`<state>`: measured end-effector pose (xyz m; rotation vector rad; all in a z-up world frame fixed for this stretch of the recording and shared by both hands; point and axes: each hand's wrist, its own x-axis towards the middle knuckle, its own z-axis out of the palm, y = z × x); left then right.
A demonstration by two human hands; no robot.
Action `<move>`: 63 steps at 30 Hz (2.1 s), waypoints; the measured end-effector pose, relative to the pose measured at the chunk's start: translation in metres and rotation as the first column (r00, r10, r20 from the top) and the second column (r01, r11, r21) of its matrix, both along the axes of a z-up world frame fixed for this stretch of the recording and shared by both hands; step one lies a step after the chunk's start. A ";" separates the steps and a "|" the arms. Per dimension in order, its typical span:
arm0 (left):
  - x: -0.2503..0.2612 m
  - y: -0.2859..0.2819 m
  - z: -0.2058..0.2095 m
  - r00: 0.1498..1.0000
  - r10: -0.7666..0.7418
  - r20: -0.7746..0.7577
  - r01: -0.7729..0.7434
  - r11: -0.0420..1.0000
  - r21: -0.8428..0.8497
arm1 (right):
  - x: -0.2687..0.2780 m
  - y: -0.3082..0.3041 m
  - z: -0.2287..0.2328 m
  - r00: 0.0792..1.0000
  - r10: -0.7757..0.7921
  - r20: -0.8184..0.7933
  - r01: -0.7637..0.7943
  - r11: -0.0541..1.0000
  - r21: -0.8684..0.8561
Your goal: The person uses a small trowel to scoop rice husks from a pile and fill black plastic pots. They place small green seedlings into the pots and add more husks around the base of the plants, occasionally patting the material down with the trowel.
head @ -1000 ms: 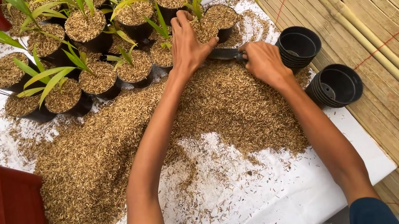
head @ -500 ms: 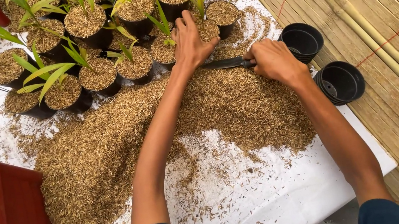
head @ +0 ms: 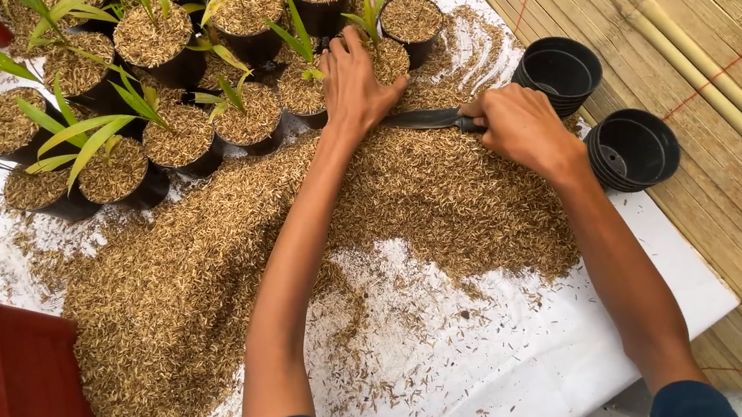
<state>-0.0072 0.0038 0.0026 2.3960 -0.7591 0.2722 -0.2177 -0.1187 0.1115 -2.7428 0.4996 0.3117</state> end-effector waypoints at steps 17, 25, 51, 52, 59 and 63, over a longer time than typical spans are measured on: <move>-0.036 0.034 0.031 0.983 -0.172 -0.062 0.155 0.964 -0.214 | -0.047 -0.008 -0.010 0.932 0.176 0.316 -0.094 0.962 -0.257; -0.132 0.121 0.078 0.913 -0.363 -0.184 0.290 0.897 -0.333 | -0.110 0.038 -0.002 0.890 0.171 0.422 -0.190 0.982 0.003; -0.237 0.153 -0.003 0.836 -0.544 -0.072 0.513 0.821 -0.249 | -0.074 -0.049 -0.016 0.778 0.117 0.618 0.100 0.947 -0.305; -0.238 0.148 -0.005 0.834 -0.547 -0.071 0.516 0.819 -0.251 | -0.064 -0.060 -0.027 0.778 0.116 0.617 0.103 0.946 -0.307; -0.236 0.141 -0.020 0.810 -0.587 -0.015 0.566 0.787 -0.245 | -0.048 -0.059 -0.022 0.902 -0.068 0.426 0.082 0.997 -0.015; -0.237 0.149 -0.036 0.819 -0.574 0.004 0.556 0.791 -0.256 | -0.055 -0.038 0.006 0.911 -0.127 0.393 0.118 0.992 0.048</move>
